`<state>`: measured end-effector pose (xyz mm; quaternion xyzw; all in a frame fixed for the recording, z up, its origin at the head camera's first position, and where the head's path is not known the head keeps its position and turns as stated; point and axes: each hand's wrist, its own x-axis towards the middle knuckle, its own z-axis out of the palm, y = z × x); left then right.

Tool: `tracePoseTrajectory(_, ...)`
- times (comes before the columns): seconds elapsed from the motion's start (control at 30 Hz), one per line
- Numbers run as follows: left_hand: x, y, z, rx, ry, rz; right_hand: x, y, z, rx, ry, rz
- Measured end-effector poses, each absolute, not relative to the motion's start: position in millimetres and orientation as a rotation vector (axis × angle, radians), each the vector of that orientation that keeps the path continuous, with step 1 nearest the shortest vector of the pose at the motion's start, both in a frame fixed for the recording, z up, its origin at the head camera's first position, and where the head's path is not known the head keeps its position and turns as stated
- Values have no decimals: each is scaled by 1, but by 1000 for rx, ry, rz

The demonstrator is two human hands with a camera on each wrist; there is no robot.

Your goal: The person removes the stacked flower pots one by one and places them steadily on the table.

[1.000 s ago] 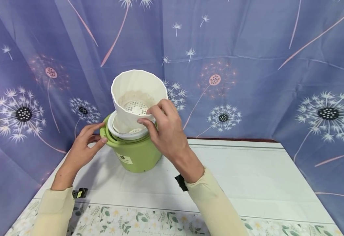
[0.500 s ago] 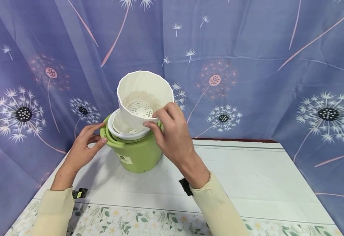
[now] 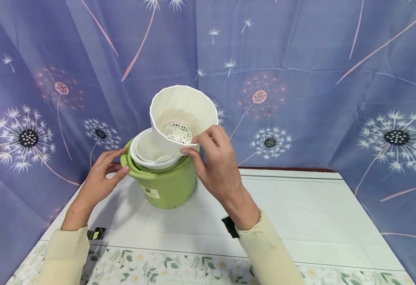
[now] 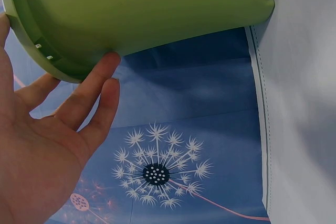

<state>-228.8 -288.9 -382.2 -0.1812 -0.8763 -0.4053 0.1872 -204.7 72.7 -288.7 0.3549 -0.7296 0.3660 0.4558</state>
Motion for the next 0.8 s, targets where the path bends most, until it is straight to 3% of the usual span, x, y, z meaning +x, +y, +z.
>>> tracePoseTrajectory(0.8,-230,-287,-384,-505,-2458,-1150,-205,98,-301,829,-1808,948)
